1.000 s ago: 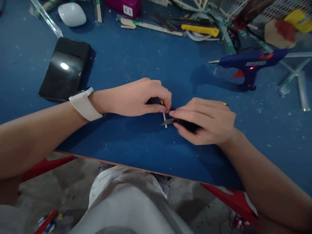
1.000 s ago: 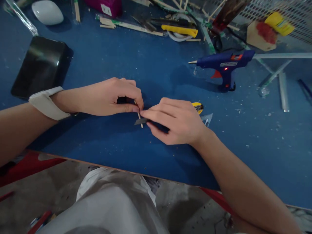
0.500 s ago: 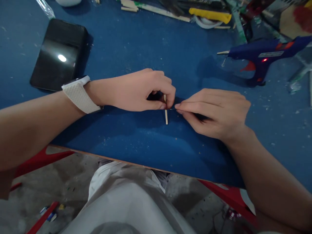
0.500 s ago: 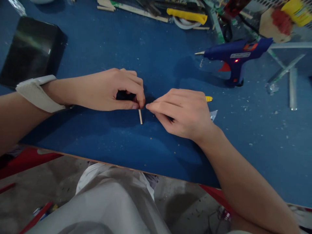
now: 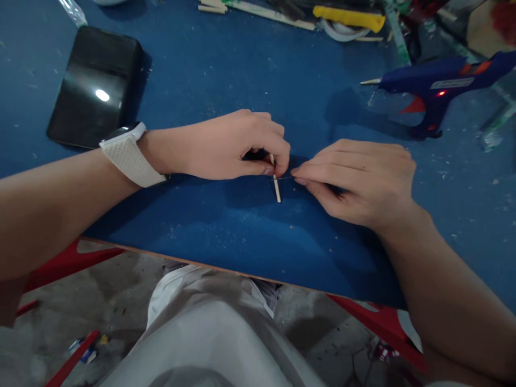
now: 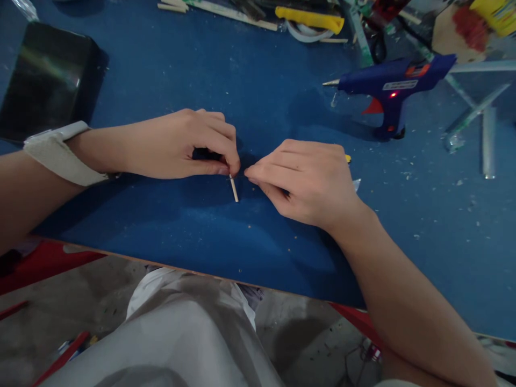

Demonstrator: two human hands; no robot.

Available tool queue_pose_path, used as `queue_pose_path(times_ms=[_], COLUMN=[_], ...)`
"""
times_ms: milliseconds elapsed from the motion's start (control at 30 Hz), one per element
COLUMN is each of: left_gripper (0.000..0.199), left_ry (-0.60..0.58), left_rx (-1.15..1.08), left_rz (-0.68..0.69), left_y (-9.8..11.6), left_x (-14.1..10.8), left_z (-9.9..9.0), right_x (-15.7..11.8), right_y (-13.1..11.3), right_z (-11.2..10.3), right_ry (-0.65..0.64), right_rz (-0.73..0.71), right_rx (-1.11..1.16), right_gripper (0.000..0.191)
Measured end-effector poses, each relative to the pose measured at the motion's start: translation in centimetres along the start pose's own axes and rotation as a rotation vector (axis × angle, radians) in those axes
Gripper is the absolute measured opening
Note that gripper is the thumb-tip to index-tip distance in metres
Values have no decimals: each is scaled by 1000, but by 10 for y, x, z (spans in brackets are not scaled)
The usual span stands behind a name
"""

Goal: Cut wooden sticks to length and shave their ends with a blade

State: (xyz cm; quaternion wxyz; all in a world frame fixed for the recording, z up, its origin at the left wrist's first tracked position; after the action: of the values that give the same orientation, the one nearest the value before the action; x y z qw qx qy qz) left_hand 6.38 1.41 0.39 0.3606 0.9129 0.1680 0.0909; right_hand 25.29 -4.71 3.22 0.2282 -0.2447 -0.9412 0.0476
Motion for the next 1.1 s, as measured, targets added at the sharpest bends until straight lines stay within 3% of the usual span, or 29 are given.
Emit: queue_pose_path(times_ms=[133, 367, 533, 900, 1100], left_gripper=[31, 37, 34, 31, 30], left_ry=[0, 4, 4, -4, 3], left_rx=[-4, 10, 17, 16, -3], left_rz=[5, 7, 3, -10, -20], left_y=[-1, -2, -2, -3, -3], left_x=[0, 0, 0, 1, 0], left_z=[0, 0, 1, 0, 0], right_x=[0, 2, 1, 4, 4], right_y=[-1, -1, 7, 6, -1], right_z=[-2, 0, 4, 6, 1], right_ry=[-8, -20, -79, -101, -5], right_rz=[-13, -19, 77, 116, -1], right_rx=[14, -7, 38, 16, 1], right_gripper=[33, 25, 24, 24, 20])
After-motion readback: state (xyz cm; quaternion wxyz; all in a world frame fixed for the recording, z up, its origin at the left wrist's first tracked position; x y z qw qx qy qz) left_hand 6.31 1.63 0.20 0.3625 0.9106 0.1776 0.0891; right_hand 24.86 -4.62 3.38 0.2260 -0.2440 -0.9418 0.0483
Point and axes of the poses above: each hand's wrist, its own x-axis towards the middle knuckle, its own z-axis out of the palm, y = z × x, the point moved 8 cm from there along x, towards the middle knuckle, and after that the axes turned 5 degrees about -y, right-handed, at the moved point
